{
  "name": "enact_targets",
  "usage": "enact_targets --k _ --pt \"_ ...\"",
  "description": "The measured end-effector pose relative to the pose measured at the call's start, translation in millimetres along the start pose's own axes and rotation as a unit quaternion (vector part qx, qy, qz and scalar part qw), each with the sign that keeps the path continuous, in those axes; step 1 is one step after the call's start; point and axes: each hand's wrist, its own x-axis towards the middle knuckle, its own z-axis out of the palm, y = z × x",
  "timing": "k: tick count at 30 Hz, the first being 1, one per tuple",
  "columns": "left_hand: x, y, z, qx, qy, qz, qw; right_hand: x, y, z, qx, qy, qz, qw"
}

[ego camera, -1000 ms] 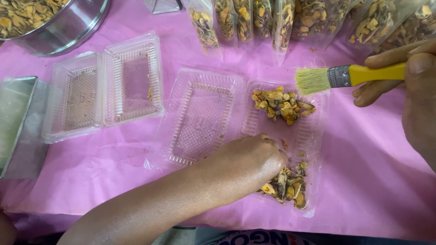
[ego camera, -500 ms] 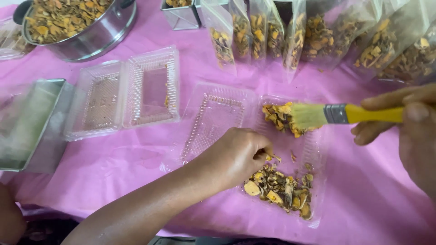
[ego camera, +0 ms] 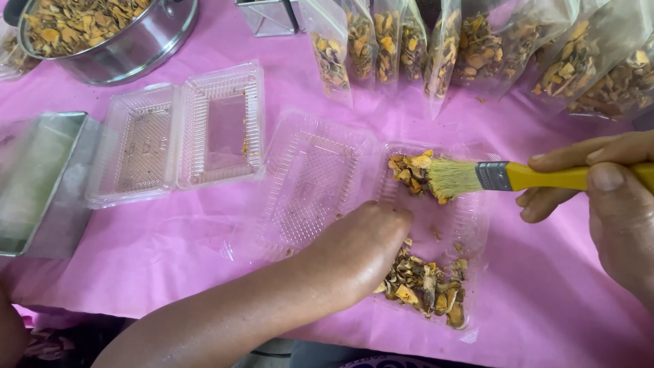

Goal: Packing dried tea leaves into plastic trays and bags, using a brush to organize the material.

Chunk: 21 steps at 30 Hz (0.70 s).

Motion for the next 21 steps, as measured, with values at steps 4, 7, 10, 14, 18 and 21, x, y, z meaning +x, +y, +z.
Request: enact_targets --k 4,7,10,14,18,21 --pt "1.3 0.8 10.2 0.007 0.018 0.020 1.000 -1.0 6.5 -2.8 0.008 -0.005 -0.003 1.000" --pt "0.6 2.4 10.9 0.026 0.009 0.005 1.000 0.3 0.1 1.2 -0.004 -0.011 -0.016 1.000" --pt "0.7 2.2 7.1 0.019 -0.002 0.004 1.000 4.1 -9.7 6.5 -0.017 -0.009 -0.017 1.000" --pt "5.4 -2.1 -1.3 -0.069 -0.015 -0.032 0.997 0.8 -3.3 2.9 -0.024 -0.012 -0.024 0.999" --pt "12.9 -3.2 -17.3 -0.244 0.028 -0.094 0.965 -5.4 13.6 -12.6 0.021 -0.020 -0.034 0.999" --pt "10.7 -1.5 -38.1 -0.412 0.035 -0.141 0.900 -22.4 21.1 -31.3 0.062 -0.038 -0.052 0.996"
